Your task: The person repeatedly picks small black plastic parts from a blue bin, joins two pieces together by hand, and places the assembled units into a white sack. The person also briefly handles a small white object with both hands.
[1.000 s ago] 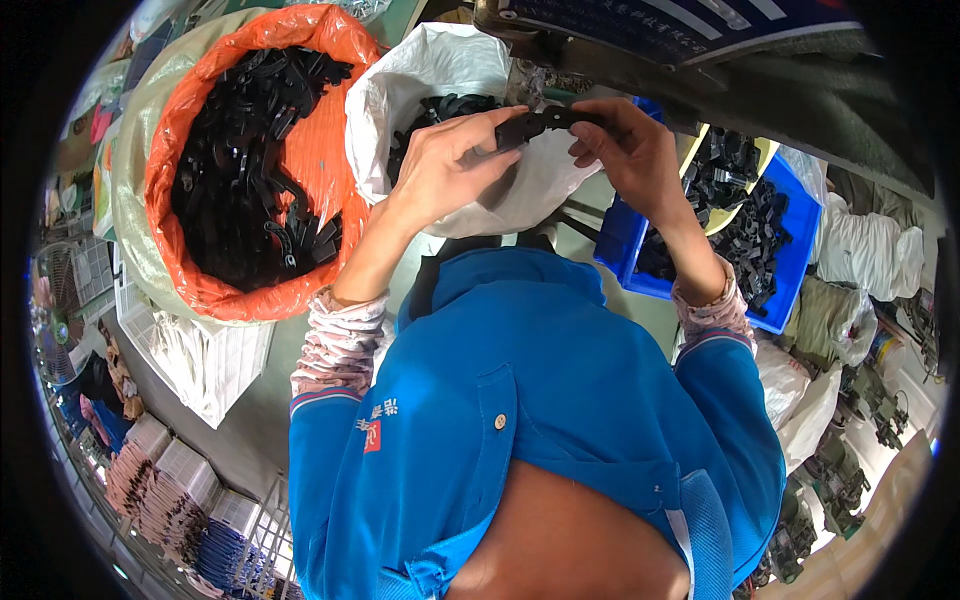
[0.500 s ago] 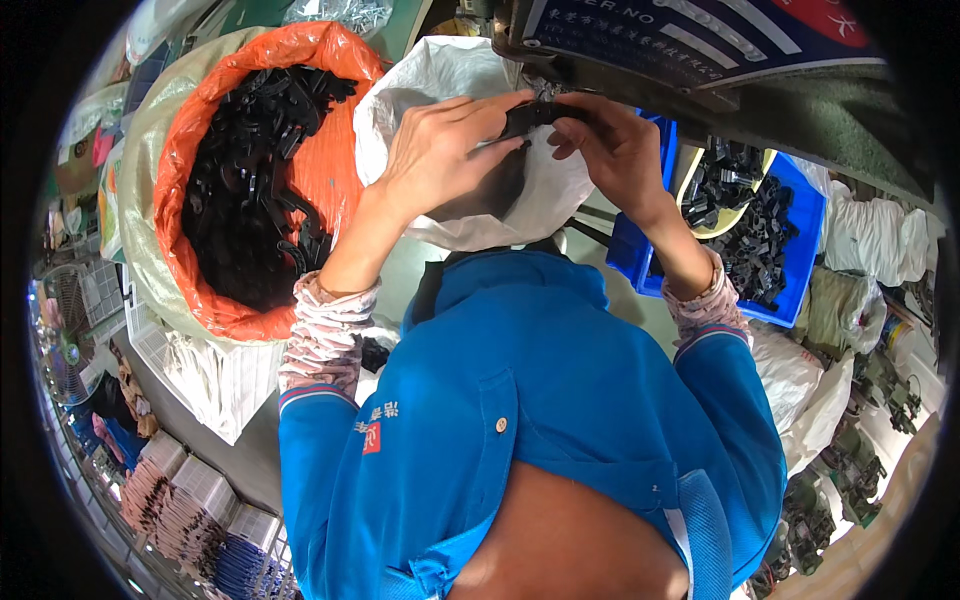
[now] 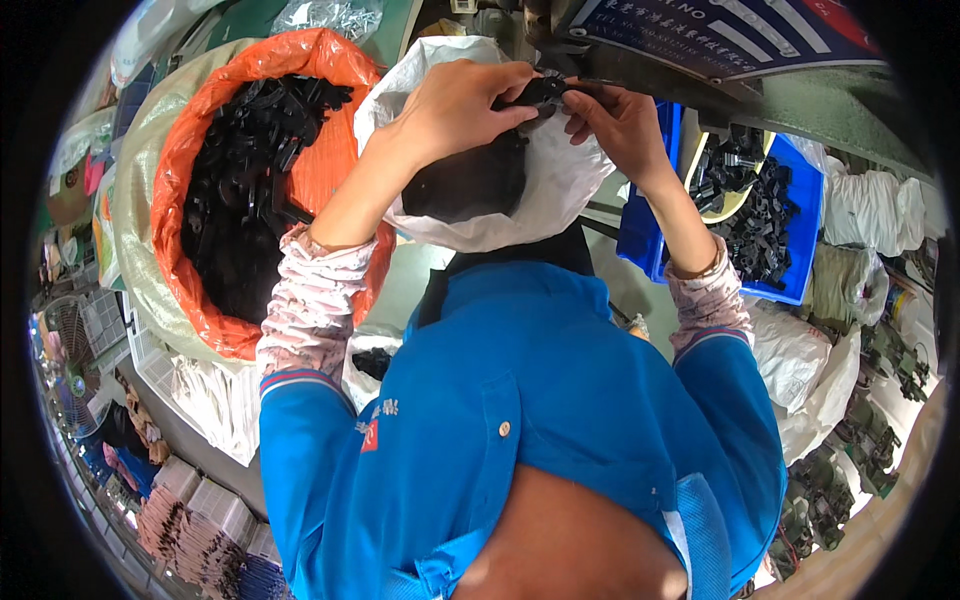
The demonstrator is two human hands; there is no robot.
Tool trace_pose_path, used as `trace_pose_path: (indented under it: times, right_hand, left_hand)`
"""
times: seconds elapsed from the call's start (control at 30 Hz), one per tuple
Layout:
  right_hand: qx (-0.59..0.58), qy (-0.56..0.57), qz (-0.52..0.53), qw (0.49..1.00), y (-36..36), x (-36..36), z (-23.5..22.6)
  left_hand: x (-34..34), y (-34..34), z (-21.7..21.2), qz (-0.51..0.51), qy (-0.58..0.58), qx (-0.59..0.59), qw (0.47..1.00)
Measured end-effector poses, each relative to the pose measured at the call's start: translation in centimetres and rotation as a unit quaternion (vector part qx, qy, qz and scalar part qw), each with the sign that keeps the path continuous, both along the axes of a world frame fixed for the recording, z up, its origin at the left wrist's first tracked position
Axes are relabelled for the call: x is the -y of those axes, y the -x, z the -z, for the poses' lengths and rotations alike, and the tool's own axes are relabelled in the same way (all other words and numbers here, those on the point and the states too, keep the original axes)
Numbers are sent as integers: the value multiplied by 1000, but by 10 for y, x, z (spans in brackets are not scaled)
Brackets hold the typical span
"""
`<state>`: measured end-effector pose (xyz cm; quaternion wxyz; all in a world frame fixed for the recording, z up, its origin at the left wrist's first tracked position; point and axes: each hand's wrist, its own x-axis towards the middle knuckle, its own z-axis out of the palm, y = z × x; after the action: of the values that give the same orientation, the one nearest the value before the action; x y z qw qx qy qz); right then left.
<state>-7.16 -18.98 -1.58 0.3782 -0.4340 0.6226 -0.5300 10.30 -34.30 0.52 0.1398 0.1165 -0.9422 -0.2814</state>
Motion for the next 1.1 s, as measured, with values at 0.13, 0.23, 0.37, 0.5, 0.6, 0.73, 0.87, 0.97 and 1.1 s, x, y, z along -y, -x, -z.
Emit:
trace_pose_path:
  times: [0.13, 0.23, 0.37, 0.5, 0.6, 0.73, 0.87, 0.97, 1.1]
  right_hand:
    - [-17, -11, -28, 999, 11, 7, -4]
    - [139, -24, -22, 990, 24, 8, 7]
    - [-399, -34, -24, 916, 69, 37, 89]
    - [-508, -80, -7, 858, 62, 55, 107]
    - [-524, -87, -3, 847, 54, 60, 113]
    - [-535, -96, 6, 839, 60, 62, 112]
    - [-546, -107, 8, 831, 59, 62, 111]
    - [-549, -106, -9, 829, 56, 63, 116]
    - [-547, -104, -15, 830, 70, 58, 130]
  left_hand:
    - [12, -4, -5, 30, 42, -16, 999]
    - [6, -20, 3, -14, -53, -51, 997]
    - [2, -18, -7, -43, -115, -5, 992]
    - [1, -21, -6, -36, -98, -31, 994]
    - [-2, -24, -11, -39, -97, -20, 994]
    - [-5, -22, -6, -46, -106, -46, 992]
    - [-6, -21, -6, -47, -112, -54, 991]
    - [-6, -27, 1, -66, -113, -34, 991]
    - [-17, -26, 3, -80, -94, -63, 990]
